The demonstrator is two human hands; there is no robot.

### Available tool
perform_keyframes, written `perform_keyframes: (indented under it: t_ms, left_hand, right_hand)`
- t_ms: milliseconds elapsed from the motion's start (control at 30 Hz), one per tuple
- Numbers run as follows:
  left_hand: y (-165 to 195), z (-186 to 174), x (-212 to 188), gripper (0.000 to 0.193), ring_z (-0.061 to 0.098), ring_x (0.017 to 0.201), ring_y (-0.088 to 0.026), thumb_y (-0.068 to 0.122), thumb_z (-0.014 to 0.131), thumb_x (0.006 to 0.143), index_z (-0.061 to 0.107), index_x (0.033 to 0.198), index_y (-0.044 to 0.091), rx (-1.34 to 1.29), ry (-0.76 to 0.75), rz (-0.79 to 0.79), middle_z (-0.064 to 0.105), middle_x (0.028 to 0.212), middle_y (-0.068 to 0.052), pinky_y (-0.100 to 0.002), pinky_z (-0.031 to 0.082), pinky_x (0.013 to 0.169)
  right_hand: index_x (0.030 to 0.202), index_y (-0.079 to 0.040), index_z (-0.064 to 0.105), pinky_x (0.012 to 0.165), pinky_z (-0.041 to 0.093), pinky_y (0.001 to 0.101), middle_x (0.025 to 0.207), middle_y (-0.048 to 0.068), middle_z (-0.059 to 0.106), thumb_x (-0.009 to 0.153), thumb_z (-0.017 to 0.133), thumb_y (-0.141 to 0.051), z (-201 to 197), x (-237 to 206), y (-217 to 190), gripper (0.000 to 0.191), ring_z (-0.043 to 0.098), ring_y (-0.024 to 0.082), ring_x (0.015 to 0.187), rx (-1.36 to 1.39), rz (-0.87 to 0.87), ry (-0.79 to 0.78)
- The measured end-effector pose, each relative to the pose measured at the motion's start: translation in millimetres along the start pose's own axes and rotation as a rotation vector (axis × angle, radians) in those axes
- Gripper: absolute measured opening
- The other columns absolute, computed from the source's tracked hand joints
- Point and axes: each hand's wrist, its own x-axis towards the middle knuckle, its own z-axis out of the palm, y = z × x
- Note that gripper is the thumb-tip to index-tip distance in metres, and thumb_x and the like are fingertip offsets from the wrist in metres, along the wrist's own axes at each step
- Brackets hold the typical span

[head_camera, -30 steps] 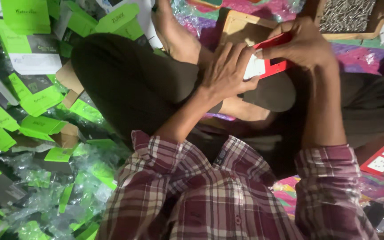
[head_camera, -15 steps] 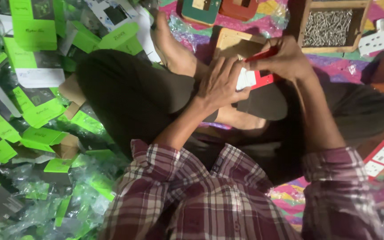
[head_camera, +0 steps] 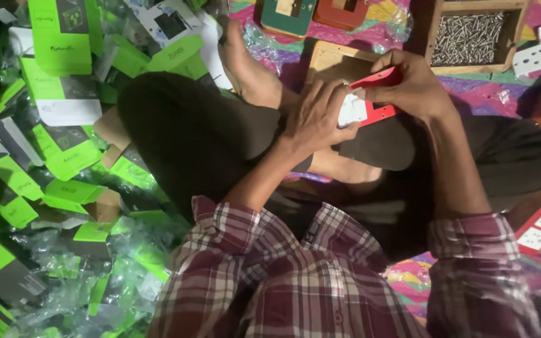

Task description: The person sits on the floor and assembles electrical switch plates by inserting white plastic modules into red frames and securing them with screws. They handle multiple frames and modules, using a screwdriver to fasten the components together.

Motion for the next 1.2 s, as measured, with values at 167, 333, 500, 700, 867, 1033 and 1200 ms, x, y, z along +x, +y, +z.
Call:
perform_keyframes:
  t_ms: [167,333,500,700,867,1033,1200]
  left_hand:
    - [2.3,-0.5,-0.7,0.067,0.056,0.107,-0.038,0.036,0.086,0.074,0.055,0.119,-0.001,0.056,0.016,-0.027,0.058,0.122,-0.019,-0.049,0.049,0.098]
    - [2.3,1.3,-1.9,0.067,0.056,0.109,-0.036,0.036,0.086,0.074,0.056,0.122,-0.001,0.047,0.026,-0.004,0.058,0.122,-0.018,-0.050,0.049,0.101]
    - [1.7,3.3,-3.9,0.067,0.057,0.110,-0.036,0.037,0.086,0.076,0.056,0.123,-0.001,0.040,0.015,-0.016,0.058,0.123,-0.019,-0.047,0.050,0.099]
    - [1.2,7.2,-6.3,0.065,0.058,0.107,-0.036,0.037,0.087,0.075,0.056,0.117,-0.002,0.061,0.019,-0.005,0.058,0.122,-0.020,-0.047,0.051,0.098]
    - [0.1,9.9,-5.2,0.061,0.059,0.107,-0.035,0.034,0.087,0.075,0.056,0.113,-0.002,0.048,0.008,0.022,0.059,0.119,-0.019,-0.047,0.051,0.097]
    - [1.0,7.1,-4.2,0.062,0.059,0.107,-0.036,0.033,0.088,0.072,0.057,0.113,-0.001,0.022,0.025,0.001,0.059,0.118,-0.019,-0.046,0.051,0.097]
    - [1.5,7.7,-1.9,0.060,0.059,0.105,-0.034,0.032,0.088,0.071,0.057,0.112,0.000,0.023,0.043,0.016,0.059,0.117,-0.018,-0.047,0.050,0.097]
  right_hand:
    - [0.101,-0.002,0.063,0.062,0.051,0.0231,0.087,0.001,0.066,0.080,0.092,-0.006,-2.4,1.0,4.7,0.036,0.060,0.006,0.074,-0.092,0.042,0.005]
    - [0.094,-0.004,0.064,0.058,0.049,0.0231,0.081,0.000,0.066,0.075,0.093,-0.010,-5.4,3.6,2.2,0.036,0.059,0.006,0.071,-0.145,0.128,0.004]
    - [0.094,-0.005,0.065,0.058,0.045,0.0240,0.081,-0.001,0.064,0.077,0.094,-0.019,-7.2,3.8,1.9,0.037,0.056,0.006,0.069,-0.218,0.118,-0.015]
    - [0.094,-0.005,0.062,0.056,0.044,0.0229,0.081,-0.002,0.061,0.078,0.096,-0.020,-4.5,0.5,5.4,0.040,0.054,0.005,0.068,-0.157,0.096,-0.002]
    - [0.096,-0.002,0.061,0.061,0.048,0.0221,0.086,-0.001,0.061,0.081,0.098,-0.019,-3.0,-4.4,7.1,0.044,0.056,0.005,0.075,-0.221,-0.036,0.031]
    - [0.099,-0.001,0.062,0.066,0.053,0.0237,0.090,0.003,0.068,0.085,0.095,-0.018,-0.1,-5.9,1.8,0.039,0.063,0.007,0.080,-0.140,-0.032,0.042]
    - [0.102,0.000,0.066,0.072,0.057,0.0241,0.097,0.006,0.071,0.085,0.092,-0.012,-3.7,-6.0,-3.8,0.034,0.066,0.009,0.084,-0.107,-0.049,-0.048]
